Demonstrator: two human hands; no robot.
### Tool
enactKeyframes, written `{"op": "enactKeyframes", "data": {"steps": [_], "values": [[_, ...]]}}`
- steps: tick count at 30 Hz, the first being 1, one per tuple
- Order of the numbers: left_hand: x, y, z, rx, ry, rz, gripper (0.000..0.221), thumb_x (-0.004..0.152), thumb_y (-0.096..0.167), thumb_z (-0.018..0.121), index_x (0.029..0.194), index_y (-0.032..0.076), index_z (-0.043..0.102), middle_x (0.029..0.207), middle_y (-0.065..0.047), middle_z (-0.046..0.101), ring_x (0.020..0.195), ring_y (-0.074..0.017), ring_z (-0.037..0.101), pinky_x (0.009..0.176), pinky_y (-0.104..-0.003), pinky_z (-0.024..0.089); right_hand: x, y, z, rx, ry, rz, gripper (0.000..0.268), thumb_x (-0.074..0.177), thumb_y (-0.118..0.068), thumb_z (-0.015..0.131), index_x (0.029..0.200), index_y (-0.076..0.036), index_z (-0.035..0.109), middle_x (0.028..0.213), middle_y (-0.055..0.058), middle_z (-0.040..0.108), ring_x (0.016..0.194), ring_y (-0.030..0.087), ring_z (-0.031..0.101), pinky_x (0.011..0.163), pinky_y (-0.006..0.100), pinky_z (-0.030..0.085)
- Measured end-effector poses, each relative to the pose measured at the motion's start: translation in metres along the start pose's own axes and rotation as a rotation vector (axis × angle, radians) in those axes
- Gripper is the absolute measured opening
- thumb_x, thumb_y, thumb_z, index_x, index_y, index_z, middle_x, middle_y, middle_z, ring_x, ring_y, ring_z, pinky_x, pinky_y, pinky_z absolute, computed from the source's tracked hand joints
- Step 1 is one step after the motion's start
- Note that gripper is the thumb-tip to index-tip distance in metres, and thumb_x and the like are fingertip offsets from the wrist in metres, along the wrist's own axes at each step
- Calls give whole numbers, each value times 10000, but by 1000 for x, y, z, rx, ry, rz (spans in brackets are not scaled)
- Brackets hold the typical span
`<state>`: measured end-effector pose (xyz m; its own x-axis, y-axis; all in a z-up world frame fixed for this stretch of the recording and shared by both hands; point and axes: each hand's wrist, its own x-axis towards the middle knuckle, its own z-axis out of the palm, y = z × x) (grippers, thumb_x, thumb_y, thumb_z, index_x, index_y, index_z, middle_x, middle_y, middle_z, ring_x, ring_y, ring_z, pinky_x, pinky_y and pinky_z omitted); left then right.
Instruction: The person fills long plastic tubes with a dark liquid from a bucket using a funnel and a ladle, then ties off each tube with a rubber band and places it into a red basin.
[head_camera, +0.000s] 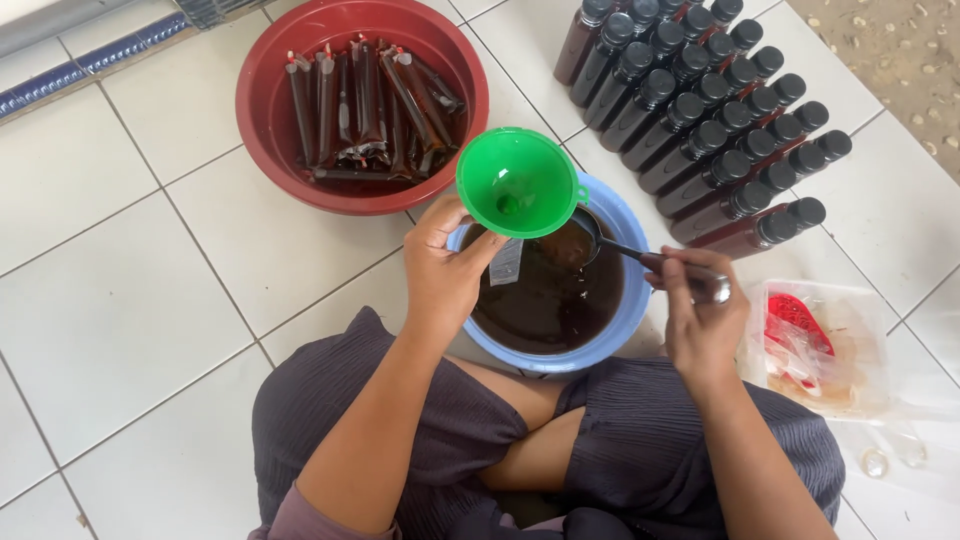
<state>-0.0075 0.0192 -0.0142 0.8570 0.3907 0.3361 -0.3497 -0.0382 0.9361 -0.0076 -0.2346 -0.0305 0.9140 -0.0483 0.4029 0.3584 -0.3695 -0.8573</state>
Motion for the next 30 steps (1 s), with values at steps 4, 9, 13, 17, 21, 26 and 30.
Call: {"op": "enactKeyframes", "data": {"steps": [4, 9, 13, 17, 21, 26, 30], "values": [[1, -2, 0, 7, -11, 8, 193, 846, 158, 874, 1008, 141, 770, 937, -16, 727, 913, -139, 689, 962, -403, 527, 7, 8, -11, 52, 94, 39, 171, 1153, -3, 548, 1106, 161, 558, 916, 319, 689, 702, 336, 713, 671, 419, 622], [1, -7, -4, 1, -73, -21, 206, 899, 34, 748, 1088, 117, 740, 1079, 7, 743, 1013, -118, 669, 920, -287, 583, 16, -10, -21, 66, 196, 245, 249, 1163, -155, 480, 1072, 61, 564, 974, 237, 731, 768, 331, 772, 587, 347, 655], [3, -16, -4, 24, -58, 6, 192, 884, 52, 770, 1060, 126, 748, 1067, 3, 748, 992, -125, 674, 912, -289, 580, 26, -28, -34, 103, 253, 299, 265, 1151, -208, 472, 1092, 36, 559, 1007, 221, 733, 706, 321, 746, 585, 387, 664], [2, -17, -3, 18, -44, -40, 205, 854, 27, 772, 1031, 128, 753, 1014, -8, 749, 916, -137, 695, 876, -283, 589, 36, -55, -53, 100, 277, 165, 296, 1190, -267, 488, 1138, 25, 495, 1030, 235, 711, 809, 347, 781, 637, 379, 694], [2, -13, -1, 22, -69, -61, 180, 854, 38, 793, 1000, 137, 756, 986, 5, 754, 890, -138, 708, 857, -268, 595, 48, -61, -82, 19, 271, 123, 445, 1214, -460, 405, 1231, -27, 506, 1138, 214, 700, 826, 303, 775, 655, 320, 639], [0, -16, 2, 51, -75, -121, 206, 816, 70, 817, 995, 154, 759, 986, 8, 747, 900, -136, 718, 858, -277, 591, 71, -50, -117, -85, 200, 100, 444, 1159, -325, 261, 1335, -27, 540, 1172, 170, 718, 847, 239, 746, 737, 253, 604], [-1, -13, 3, 76, -87, -140, 208, 815, 86, 820, 1003, 155, 762, 971, 7, 755, 901, -133, 721, 858, -277, 590, 78, -34, -142, -206, 7, -63, 525, 1314, -321, 203, 1461, 115, 455, 1313, 298, 687, 935, 250, 659, 851, 242, 519]]}}
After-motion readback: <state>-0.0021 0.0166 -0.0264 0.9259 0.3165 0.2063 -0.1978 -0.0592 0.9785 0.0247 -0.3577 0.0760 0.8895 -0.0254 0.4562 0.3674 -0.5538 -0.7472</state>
